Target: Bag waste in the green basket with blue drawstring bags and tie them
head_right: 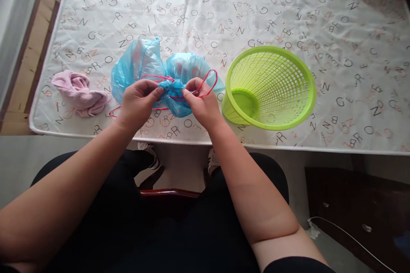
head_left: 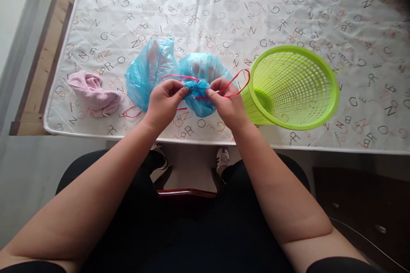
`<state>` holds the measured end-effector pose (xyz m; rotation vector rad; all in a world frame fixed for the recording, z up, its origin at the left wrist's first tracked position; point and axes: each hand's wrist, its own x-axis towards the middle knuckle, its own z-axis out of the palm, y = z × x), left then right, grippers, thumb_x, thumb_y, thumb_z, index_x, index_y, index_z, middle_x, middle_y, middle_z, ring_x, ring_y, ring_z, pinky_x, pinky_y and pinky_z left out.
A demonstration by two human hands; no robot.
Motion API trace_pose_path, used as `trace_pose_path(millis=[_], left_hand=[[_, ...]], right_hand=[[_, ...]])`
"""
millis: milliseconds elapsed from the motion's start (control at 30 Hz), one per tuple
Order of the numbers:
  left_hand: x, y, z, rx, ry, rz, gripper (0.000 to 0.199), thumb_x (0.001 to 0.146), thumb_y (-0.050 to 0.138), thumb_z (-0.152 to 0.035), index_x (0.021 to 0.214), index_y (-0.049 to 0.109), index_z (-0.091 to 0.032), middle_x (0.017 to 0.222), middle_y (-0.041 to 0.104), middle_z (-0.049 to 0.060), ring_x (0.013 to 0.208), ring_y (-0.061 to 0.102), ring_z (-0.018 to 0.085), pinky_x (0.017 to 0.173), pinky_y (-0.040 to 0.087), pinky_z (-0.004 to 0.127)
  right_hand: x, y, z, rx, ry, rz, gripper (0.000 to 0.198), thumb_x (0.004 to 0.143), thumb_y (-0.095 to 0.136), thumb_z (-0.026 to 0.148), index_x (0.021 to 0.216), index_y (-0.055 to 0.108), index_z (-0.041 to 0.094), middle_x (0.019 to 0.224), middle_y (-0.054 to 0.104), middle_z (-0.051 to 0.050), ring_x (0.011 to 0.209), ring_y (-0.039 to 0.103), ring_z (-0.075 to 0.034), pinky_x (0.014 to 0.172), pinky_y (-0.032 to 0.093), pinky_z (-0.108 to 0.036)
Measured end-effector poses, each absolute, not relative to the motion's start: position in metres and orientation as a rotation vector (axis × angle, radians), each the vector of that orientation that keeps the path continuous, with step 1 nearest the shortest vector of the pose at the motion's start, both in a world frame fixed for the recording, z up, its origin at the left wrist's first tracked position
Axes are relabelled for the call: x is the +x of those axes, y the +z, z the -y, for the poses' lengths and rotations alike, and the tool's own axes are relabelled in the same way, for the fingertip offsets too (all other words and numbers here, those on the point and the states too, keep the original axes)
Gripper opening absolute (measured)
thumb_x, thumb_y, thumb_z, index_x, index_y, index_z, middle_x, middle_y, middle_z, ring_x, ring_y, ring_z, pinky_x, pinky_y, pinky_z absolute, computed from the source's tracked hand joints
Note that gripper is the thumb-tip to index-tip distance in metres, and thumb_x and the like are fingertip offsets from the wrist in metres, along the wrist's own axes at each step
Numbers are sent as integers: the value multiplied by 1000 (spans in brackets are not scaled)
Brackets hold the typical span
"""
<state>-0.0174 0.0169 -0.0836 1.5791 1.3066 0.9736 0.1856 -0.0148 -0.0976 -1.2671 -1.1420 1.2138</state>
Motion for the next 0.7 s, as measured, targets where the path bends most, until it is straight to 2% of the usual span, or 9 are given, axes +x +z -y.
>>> trace_pose_path(millis=[67,133,200,267,367,500,600,700], left_hand=[[-19,-83,-18,1579,981,-1318,39,94,78,-60,90,69,-23,87,71,4,85,66,18,79,56,33],[-20,-84,-18,1587,986,-1346,38,96,76,-59,91,69,-22,87,71,4,84,66,17,79,56,33],[-21,-86,-18,1615,991,-1377,35,98,74,-57,92,69,-22,87,72,4,84,66,17,80,57,33],[-22,-87,-17,1670,987,-1395,32,100,73,-53,94,70,-22,90,73,4,86,66,18,82,57,33],[-22,-89,-15,1791,983,-1403,23,102,71,-45,99,72,-22,97,74,5,91,68,18,83,58,31],[-16,-87,-9,1947,965,-1354,11,103,67,-30,105,75,-22,104,75,6,100,69,19,88,59,31],[-12,-82,-6,1952,939,-1300,18,102,65,-21,117,74,-24,105,75,4,98,70,17,87,59,30],[-13,-80,-7,1905,937,-1306,24,99,70,-21,123,71,-27,98,73,2,92,70,17,87,59,31]], right_hand=[[186,-100,15,-1371,1054,1192,23,98,71,46,100,59,27,95,63,-1,85,61,-17,78,56,-33],[184,-96,18,-1460,773,1248,24,103,62,47,114,58,26,111,64,-6,92,62,-20,83,57,-38],[183,-86,25,-1481,475,1324,35,107,50,50,132,54,25,128,59,-11,111,63,-26,94,56,-47],[181,-73,32,-1449,315,1424,43,109,43,53,140,54,25,137,55,-14,130,57,-35,105,50,-58],[176,-58,41,-1457,277,1595,37,110,46,52,131,64,27,137,59,-13,141,50,-40,114,43,-63],[169,-63,38,-1571,265,1811,25,108,57,45,118,71,28,132,67,-12,138,51,-38,117,39,-62],[172,-75,32,-1606,343,1834,20,108,57,40,112,72,27,118,72,-10,132,54,-35,115,39,-58],[180,-83,27,-1581,476,1769,21,108,56,39,104,73,26,104,74,-8,123,58,-32,113,40,-53]])
